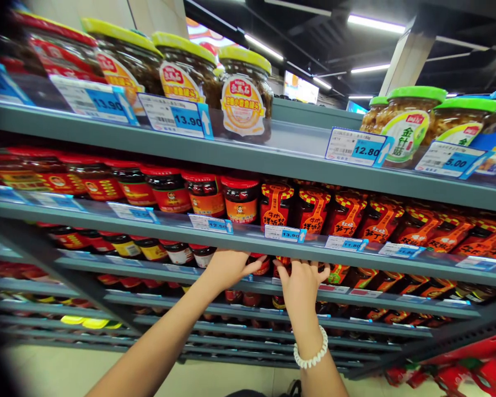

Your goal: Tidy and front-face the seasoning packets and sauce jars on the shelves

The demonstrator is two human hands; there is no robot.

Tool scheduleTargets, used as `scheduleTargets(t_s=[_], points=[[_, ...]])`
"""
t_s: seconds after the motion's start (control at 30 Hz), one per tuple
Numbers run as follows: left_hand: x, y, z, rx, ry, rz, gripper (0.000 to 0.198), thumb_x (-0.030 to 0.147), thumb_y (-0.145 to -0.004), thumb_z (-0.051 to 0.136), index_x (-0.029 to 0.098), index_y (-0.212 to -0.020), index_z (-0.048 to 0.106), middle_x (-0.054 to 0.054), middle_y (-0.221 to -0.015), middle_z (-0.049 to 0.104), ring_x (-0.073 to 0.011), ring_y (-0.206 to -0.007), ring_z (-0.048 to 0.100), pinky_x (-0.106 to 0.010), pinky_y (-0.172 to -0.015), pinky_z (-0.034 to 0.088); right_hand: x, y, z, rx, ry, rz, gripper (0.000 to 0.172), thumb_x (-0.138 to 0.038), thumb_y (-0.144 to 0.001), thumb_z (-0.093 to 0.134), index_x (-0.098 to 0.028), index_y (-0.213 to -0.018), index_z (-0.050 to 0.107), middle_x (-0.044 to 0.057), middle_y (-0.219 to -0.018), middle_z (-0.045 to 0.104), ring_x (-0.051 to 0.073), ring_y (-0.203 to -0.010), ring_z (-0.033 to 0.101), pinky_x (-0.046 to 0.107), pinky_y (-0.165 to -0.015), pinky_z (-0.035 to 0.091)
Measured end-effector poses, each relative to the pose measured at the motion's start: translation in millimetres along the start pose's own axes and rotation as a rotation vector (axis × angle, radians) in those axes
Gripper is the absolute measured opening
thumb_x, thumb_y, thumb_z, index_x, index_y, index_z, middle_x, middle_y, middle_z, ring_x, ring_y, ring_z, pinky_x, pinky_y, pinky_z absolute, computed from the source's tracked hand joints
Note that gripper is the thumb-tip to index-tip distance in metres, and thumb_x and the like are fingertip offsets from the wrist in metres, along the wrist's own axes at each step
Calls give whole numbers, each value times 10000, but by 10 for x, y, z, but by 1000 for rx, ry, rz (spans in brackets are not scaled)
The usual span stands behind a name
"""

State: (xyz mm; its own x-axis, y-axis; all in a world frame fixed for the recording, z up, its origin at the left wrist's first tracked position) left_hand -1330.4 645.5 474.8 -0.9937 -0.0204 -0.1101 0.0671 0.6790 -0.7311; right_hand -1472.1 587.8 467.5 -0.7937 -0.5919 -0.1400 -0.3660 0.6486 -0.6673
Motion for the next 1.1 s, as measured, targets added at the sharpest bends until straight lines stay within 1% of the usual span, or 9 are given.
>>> scheduleTargets(t_s=[0.1,0.2,0.33,0.4,0.53,0.67,0.8,0.9,1.1], points=[[-14,38,-12,13,-11,41,380,466,-909,539,148,-1066,673,-135,-1005,668,-287,-1029,594,-422,-974,419,-13,0,-8,22,21,-18,276,-489,-801,707,-219,-862,719,53,-795,697,339,-928,565,553,-939,200],[-95,156,-37,-15,-43,-36,451,502,-943,454,118,-1078,649,-149,-978,653,-297,-941,590,-434,-874,453,3,20,1,57,32,-40,325,-533,-841,639,-221,-881,721,56,-758,689,339,-934,557,547,-936,212],[-209,370,-211,40,-46,-185,318,282,-977,395,70,-1066,614,-160,-994,614,-287,-927,534,-406,-824,450,21,77,-38,170,-26,-55,458,-620,-901,479,-226,-853,707,41,-773,689,325,-955,543,538,-941,216],[-260,429,-305,75,-76,-228,278,257,-963,418,76,-1010,624,-156,-965,609,-298,-924,515,-428,-827,434,-28,122,-130,278,-90,-51,414,-583,-917,495,-228,-843,694,27,-836,700,312,-1002,532,525,-965,219],[-440,434,-329,30,-124,-276,322,405,-951,465,150,-906,657,-110,-878,640,-321,-888,539,-483,-828,400,-339,196,-278,426,-232,-94,187,-390,-922,591,-228,-921,685,6,-918,708,256,-1007,536,483,-1005,244],[-604,423,-226,-9,-88,-290,473,554,-926,466,134,-985,674,-125,-927,675,-308,-916,593,-471,-897,398,-626,133,-182,350,-217,-57,203,-404,-882,625,-218,-889,705,36,-898,699,286,-1008,504,502,-999,232],[-642,430,-135,32,-90,-339,529,601,-887,505,117,-1008,681,-157,-962,677,-332,-957,601,-489,-924,396,-673,39,18,139,-117,8,207,-415,-857,641,-227,-841,725,65,-912,693,336,-1046,472,544,-996,163],[-612,410,-165,78,-142,-338,556,622,-867,520,119,-1040,682,-183,-1003,669,-364,-1011,590,-541,-945,370,-637,26,40,87,-64,3,210,-426,-840,659,-233,-880,731,72,-924,690,357,-1052,464,546,-988,151],[-514,373,-191,-160,92,-129,267,302,-902,520,175,-1095,653,-107,-1077,661,-312,-1052,585,-481,-942,410,-631,1,62,84,-35,-35,251,-468,-820,686,-237,-907,735,81,-960,700,370,-1058,475,552,-987,150]])
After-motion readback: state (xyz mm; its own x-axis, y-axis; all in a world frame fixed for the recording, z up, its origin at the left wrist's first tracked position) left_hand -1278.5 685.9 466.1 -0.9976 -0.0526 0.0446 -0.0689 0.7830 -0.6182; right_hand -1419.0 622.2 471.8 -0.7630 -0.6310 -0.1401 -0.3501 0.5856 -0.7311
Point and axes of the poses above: each hand's wrist, its own y-axis away from the middle knuckle, its own z-axis out of the palm, x = y × z, the point moved 9 cm from there along -y, towards the middle knuckle
